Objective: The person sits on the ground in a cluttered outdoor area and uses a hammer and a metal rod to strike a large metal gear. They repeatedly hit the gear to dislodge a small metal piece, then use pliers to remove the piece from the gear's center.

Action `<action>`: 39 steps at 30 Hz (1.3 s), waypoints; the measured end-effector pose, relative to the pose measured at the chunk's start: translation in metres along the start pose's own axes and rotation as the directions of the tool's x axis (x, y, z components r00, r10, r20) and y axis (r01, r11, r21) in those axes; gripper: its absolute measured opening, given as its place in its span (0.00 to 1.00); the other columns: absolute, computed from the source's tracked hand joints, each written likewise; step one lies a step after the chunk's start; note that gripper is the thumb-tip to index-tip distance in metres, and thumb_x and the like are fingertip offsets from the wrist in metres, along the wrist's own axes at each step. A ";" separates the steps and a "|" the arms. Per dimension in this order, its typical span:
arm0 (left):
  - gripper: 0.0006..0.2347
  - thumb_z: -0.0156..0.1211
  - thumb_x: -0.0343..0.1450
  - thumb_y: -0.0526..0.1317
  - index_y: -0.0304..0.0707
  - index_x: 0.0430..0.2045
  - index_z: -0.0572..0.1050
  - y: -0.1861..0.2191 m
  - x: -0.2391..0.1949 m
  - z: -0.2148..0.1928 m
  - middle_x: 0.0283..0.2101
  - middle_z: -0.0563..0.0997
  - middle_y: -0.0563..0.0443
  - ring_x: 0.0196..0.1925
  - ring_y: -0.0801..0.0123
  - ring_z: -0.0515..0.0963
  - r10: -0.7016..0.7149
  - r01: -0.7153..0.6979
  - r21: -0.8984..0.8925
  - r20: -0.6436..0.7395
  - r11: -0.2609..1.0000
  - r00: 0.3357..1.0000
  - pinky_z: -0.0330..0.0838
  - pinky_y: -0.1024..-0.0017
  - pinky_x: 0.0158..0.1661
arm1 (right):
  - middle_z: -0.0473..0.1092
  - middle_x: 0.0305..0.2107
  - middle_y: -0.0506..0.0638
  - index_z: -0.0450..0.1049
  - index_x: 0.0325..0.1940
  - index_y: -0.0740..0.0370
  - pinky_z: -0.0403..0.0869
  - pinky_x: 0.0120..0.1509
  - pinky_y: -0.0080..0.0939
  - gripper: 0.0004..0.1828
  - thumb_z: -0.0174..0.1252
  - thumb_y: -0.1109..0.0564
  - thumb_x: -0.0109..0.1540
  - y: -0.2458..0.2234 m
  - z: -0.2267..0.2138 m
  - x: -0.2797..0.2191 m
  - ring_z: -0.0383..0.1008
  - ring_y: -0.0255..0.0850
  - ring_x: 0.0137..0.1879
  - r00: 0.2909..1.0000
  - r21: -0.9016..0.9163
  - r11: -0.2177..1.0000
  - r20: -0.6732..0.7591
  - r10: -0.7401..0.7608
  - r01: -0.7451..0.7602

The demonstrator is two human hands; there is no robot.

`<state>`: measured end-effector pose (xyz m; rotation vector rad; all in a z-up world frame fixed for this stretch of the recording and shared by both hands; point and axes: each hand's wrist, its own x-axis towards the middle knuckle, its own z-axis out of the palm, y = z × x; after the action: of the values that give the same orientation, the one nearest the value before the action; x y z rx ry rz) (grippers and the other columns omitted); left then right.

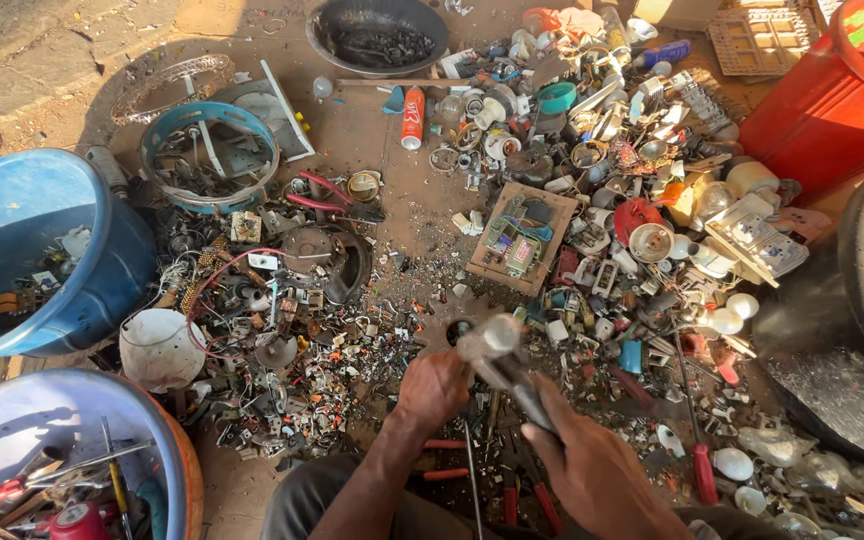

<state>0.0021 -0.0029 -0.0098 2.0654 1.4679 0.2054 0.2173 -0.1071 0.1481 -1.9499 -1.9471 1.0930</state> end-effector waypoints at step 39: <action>0.12 0.67 0.66 0.43 0.32 0.34 0.80 -0.027 -0.020 0.015 0.29 0.82 0.44 0.24 0.62 0.80 -0.587 0.506 -0.683 0.137 0.527 0.798 0.79 0.60 0.27 | 0.66 0.23 0.51 0.57 0.60 0.45 0.68 0.24 0.47 0.25 0.59 0.58 0.63 0.129 0.106 0.047 0.66 0.41 0.22 0.761 0.769 0.293 0.356 0.542 -0.568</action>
<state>-0.0206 -0.0204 -0.0326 0.9273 1.6923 0.5291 0.2508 -0.1189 -0.0217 -1.9157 -0.3347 1.7713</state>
